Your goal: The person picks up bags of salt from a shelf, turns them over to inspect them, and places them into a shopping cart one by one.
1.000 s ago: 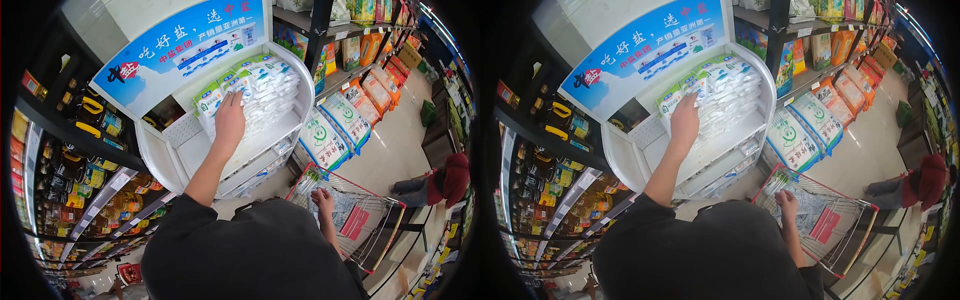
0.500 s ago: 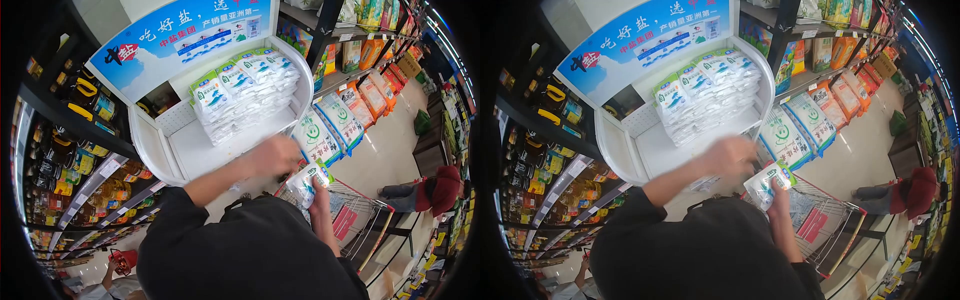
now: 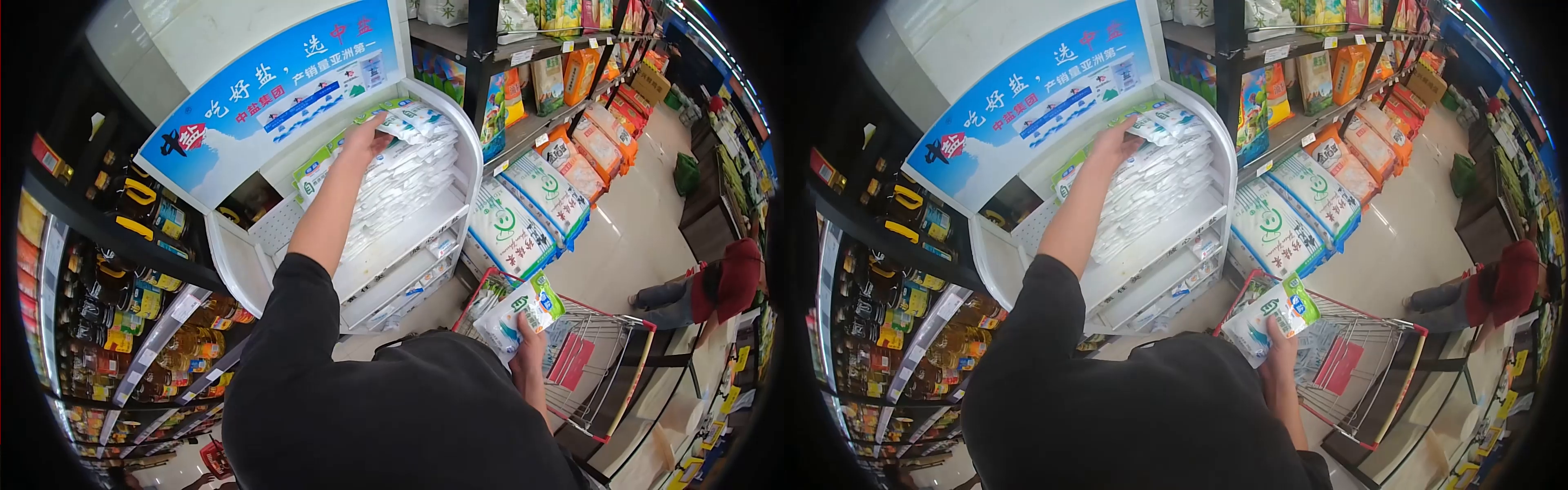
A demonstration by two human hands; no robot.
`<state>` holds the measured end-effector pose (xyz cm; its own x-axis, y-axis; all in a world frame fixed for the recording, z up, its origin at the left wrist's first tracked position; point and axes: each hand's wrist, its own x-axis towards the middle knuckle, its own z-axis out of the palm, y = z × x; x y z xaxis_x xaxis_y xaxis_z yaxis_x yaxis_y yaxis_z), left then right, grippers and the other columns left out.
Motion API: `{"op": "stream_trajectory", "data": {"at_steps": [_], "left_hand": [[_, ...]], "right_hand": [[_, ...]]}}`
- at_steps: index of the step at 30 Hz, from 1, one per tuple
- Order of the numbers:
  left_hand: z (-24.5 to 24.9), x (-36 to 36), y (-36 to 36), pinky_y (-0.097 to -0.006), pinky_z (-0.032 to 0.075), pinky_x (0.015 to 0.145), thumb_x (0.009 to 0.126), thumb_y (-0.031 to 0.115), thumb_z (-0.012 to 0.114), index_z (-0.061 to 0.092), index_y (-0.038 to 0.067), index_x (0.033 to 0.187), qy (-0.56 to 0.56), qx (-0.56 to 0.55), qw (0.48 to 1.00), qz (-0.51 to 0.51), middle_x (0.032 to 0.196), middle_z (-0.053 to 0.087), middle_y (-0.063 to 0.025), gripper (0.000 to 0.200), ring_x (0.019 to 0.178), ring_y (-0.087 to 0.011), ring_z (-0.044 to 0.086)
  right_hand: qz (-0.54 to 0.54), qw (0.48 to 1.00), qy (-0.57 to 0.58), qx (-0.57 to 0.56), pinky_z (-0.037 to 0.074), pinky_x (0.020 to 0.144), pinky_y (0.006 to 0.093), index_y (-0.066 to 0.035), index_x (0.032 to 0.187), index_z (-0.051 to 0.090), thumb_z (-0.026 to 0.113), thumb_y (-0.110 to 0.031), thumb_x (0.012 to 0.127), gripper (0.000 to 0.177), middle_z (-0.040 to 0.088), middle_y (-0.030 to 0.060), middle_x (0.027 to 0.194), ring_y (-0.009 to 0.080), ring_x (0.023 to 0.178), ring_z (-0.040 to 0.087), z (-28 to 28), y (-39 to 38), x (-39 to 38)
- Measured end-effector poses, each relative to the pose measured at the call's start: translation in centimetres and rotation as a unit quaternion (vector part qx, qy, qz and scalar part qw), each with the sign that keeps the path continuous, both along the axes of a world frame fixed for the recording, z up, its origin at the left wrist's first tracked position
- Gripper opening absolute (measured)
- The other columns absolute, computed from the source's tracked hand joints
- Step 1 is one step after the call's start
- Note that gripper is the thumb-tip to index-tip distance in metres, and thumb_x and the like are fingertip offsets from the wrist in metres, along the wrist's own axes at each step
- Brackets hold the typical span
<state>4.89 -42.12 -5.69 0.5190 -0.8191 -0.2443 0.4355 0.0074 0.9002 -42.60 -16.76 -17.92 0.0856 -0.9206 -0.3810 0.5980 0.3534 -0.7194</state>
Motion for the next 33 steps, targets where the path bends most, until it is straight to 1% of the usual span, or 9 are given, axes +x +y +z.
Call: {"op": "stream_trajectory", "data": {"at_steps": [4, 9, 13, 20, 21, 24, 28, 30, 33], "left_hand": [[-2.1, 1.6, -3.0, -0.0284, 0.049, 0.042, 0.091, 0.013, 0.077, 0.067, -0.002, 0.103, -0.092, 0.081, 0.992, -0.034, 0.078, 0.070, -0.0101, 0.022, 0.054, -0.0166, 0.063], [0.2, -0.8, 4.7, -0.0322, 0.047, 0.052, 0.088, 0.022, 0.077, 0.070, -0.003, 0.109, -0.243, 0.007, 0.967, 0.081, 0.088, 0.073, -0.0080, 0.033, 0.064, -0.0162, 0.066], [4.3, -7.0, 14.4, -0.0352, 0.063, 0.079, 0.098, 0.015, 0.070, 0.065, -0.006, 0.125, -0.203, -0.115, 0.961, -0.146, 0.109, 0.076, -0.0133, 0.035, 0.091, -0.0193, 0.076], [-5.1, -20.6, 18.0, -0.0269, 0.058, 0.068, 0.094, 0.021, 0.077, 0.069, 0.000, 0.122, -0.217, -0.002, 0.812, -0.542, 0.102, 0.076, -0.0066, 0.036, 0.084, -0.0116, 0.072], [-5.4, -22.8, 18.6, -0.0286, 0.056, 0.069, 0.092, 0.018, 0.079, 0.071, 0.000, 0.117, -0.170, -0.043, 0.847, -0.501, 0.097, 0.076, -0.0058, 0.031, 0.085, -0.0079, 0.068], [-3.6, -21.8, 17.6, -0.0294, 0.053, 0.066, 0.090, 0.021, 0.081, 0.074, 0.002, 0.101, -0.400, 0.008, 0.783, -0.476, 0.078, 0.073, -0.0071, 0.023, 0.075, -0.0126, 0.070], [-0.3, -15.7, 10.9, -0.0402, 0.056, 0.076, 0.086, 0.033, 0.082, 0.074, 0.002, 0.101, -0.628, -0.053, 0.742, -0.228, 0.089, 0.074, -0.0119, 0.036, 0.083, -0.0268, 0.072], [-0.3, -10.9, 4.8, -0.0457, 0.056, 0.084, 0.083, 0.042, 0.081, 0.074, 0.003, 0.109, -0.772, -0.165, 0.613, 0.009, 0.106, 0.073, -0.0158, 0.048, 0.102, -0.0316, 0.069], [-0.4, -7.1, -1.5, -0.0489, 0.055, 0.091, 0.085, 0.048, 0.078, 0.071, 0.005, 0.119, -0.840, -0.099, 0.530, 0.057, 0.119, 0.070, -0.0171, 0.056, 0.118, -0.0347, 0.063]], "right_hand": [[-0.012, 0.999, 0.036, -0.013, 0.062, 0.090, 0.0439, 0.002, 0.139, 0.054, 0.067, -0.016, 0.102, 0.043, 0.071, 0.0157, 0.122, 0.0283, 0.105, 0.073, -0.3, -0.2, 0.0], [-0.011, 0.999, 0.013, -0.041, 0.060, 0.096, 0.0459, -0.001, 0.142, 0.052, 0.061, -0.028, 0.107, 0.045, 0.067, 0.0139, 0.131, 0.0285, 0.114, 0.070, -0.8, -0.4, 0.5], [0.019, 0.995, -0.094, 0.029, 0.056, 0.102, 0.0493, 0.000, 0.146, 0.048, 0.048, -0.039, 0.112, 0.052, 0.064, 0.0164, 0.136, 0.0324, 0.120, 0.067, -1.2, -0.6, 0.3], [0.153, 0.969, -0.193, -0.025, 0.057, 0.100, 0.0460, -0.001, 0.149, 0.046, 0.065, -0.038, 0.103, 0.062, 0.063, 0.0168, 0.137, 0.0305, 0.120, 0.067, -1.6, -1.9, 2.7], [0.162, 0.980, -0.106, -0.043, 0.057, 0.099, 0.0446, 0.000, 0.147, 0.048, 0.068, -0.027, 0.101, 0.057, 0.065, 0.0165, 0.135, 0.0298, 0.118, 0.068, -0.9, -1.9, 3.1], [0.138, 0.990, 0.007, -0.007, 0.058, 0.097, 0.0410, 0.003, 0.140, 0.054, 0.072, 0.001, 0.092, 0.051, 0.069, 0.0161, 0.128, 0.0277, 0.111, 0.071, 1.3, -1.8, 3.7], [0.108, 0.994, -0.004, -0.010, 0.059, 0.097, 0.0400, 0.004, 0.137, 0.055, 0.070, 0.002, 0.093, 0.046, 0.070, 0.0167, 0.125, 0.0277, 0.110, 0.072, 0.7, -0.7, 2.5], [0.084, 0.996, -0.002, -0.006, 0.059, 0.096, 0.0411, 0.004, 0.136, 0.055, 0.070, 0.003, 0.093, 0.046, 0.070, 0.0175, 0.125, 0.0286, 0.110, 0.072, 0.8, -0.4, 1.8], [0.078, 0.997, -0.006, -0.014, 0.060, 0.095, 0.0419, 0.004, 0.136, 0.056, 0.070, 0.004, 0.092, 0.046, 0.070, 0.0176, 0.124, 0.0291, 0.110, 0.072, 1.4, -0.1, 1.4]]}}
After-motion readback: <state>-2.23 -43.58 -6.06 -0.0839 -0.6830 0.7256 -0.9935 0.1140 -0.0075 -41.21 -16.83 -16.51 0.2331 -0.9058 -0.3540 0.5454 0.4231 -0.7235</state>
